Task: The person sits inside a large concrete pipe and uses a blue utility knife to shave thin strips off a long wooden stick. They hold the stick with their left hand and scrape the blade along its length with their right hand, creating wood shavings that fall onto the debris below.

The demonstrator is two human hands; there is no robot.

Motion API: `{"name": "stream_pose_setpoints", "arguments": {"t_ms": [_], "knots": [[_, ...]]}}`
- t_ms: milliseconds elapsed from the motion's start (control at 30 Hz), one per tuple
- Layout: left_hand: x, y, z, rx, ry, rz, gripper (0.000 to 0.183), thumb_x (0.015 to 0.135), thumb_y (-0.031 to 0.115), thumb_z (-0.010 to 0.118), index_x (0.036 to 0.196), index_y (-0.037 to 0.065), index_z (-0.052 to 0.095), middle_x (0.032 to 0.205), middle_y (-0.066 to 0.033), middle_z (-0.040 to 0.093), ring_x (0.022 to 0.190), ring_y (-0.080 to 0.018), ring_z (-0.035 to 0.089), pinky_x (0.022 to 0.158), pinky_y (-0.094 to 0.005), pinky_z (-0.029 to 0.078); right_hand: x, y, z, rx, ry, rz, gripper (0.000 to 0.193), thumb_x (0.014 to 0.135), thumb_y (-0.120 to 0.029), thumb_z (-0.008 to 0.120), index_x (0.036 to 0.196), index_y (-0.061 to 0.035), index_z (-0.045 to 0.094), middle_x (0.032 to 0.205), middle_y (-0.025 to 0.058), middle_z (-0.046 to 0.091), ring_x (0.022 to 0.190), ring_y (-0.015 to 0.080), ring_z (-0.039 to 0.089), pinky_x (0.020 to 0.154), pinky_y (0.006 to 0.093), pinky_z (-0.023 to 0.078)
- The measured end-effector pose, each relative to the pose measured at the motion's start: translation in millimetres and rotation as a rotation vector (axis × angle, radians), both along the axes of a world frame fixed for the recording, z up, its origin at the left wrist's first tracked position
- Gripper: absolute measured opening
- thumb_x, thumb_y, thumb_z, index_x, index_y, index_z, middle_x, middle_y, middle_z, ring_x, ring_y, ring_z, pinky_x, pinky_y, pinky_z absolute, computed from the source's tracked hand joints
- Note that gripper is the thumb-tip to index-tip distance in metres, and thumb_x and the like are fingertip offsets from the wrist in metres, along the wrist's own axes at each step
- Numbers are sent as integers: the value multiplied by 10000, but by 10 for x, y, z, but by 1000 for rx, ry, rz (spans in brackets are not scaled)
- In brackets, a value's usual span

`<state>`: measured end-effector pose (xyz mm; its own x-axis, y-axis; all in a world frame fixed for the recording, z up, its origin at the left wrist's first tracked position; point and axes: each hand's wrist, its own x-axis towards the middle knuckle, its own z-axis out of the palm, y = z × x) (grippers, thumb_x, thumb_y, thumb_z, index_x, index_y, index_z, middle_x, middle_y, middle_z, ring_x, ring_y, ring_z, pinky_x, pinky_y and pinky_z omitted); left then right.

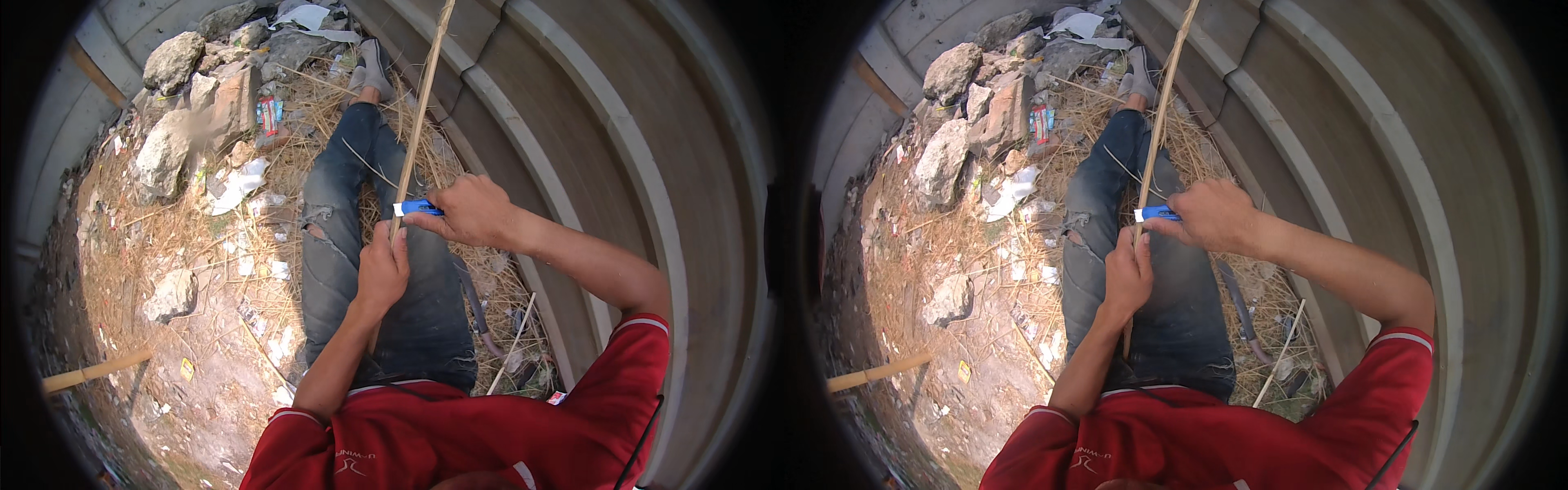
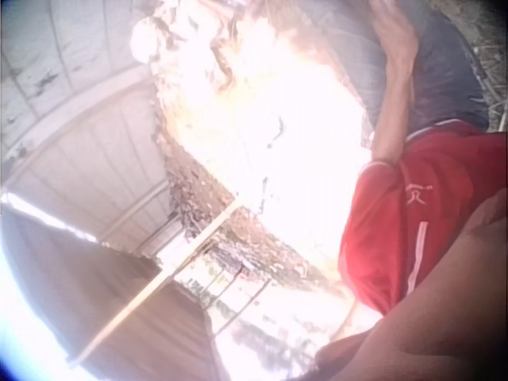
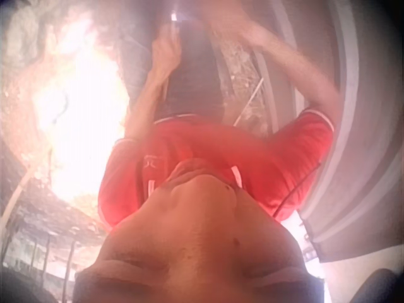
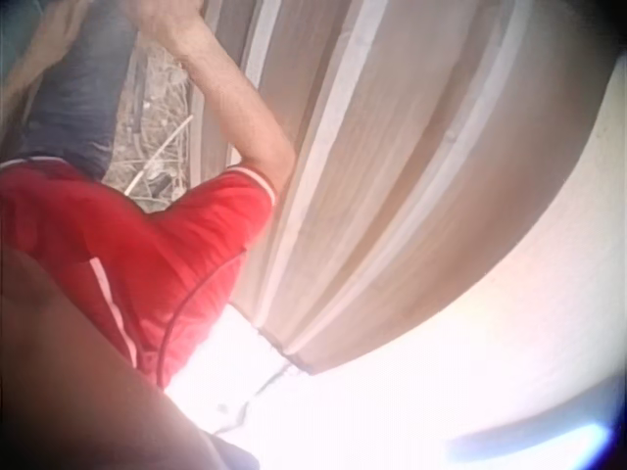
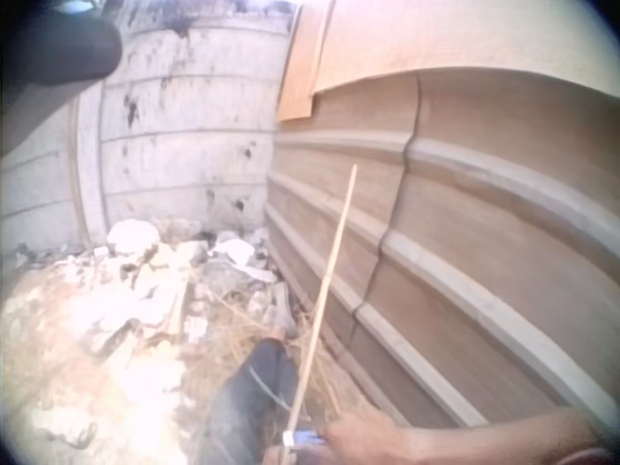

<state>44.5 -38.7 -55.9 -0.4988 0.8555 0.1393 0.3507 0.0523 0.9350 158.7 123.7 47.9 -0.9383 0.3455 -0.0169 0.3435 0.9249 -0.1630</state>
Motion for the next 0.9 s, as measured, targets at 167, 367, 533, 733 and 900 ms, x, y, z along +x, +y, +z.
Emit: {"name": "stream_pose_setpoints", "arguments": {"t_ms": [167, 367, 533, 733, 900], "knots": [[-93, 15, -23, -8, 40, 8, 214, 1077, 195, 514, 1092, -15, 548, 713, -246, 637, 675, -469, 661, 583, -516, 480, -146, 295, 98, 157, 27, -30, 653, 947, -686, 583, 796, -76, 762, 567, 169, 616, 610, 395, 667, 588, 489, 525], [154, -176, 123, 82, -13, -182, 204, 1070, 193, 537, 1097, -9, 548, 672, -220, 606, 639, -448, 651, 556, -480, 473, 85, 2265, 995, 293, 458, -577, 856, 995, -718, 455, 741, 78, 643, 559, 180, 544, 587, 378, 567, 661, 497, 471], [326, -243, 239, 203, -107, -382, 164, 1066, 164, 526, 1030, 8, 560, 637, -138, 554, 519, -296, 588, 528, -389, 439, 256, 2552, 1144, 754, 985, -700, 731, 1039, -598, 470, 814, 73, 654, 712, 225, 611, 679, 329, 598, 683, 500, 451], [21, -97, 69, 98, -137, -202, 223, 1084, 211, 527, 1028, -4, 544, 603, -150, 510, 509, -300, 556, 521, -394, 414, 349, 1457, 1068, 168, 523, -507, 660, 1008, -575, 566, 827, 47, 689, 565, 177, 523, 574, 250, 568, 613, 413, 440], [-108, -68, -2, 40, -198, -122, 257, 1097, 230, 496, 991, 0, 539, 598, -132, 500, 516, -235, 530, 533, -382, 405, 158, 272, 730, -34, 133, -258, 597, 1016, -540, 560, 788, -6, 701, 582, 175, 594, 603, 386, 644, 633, 480, 506]]}}
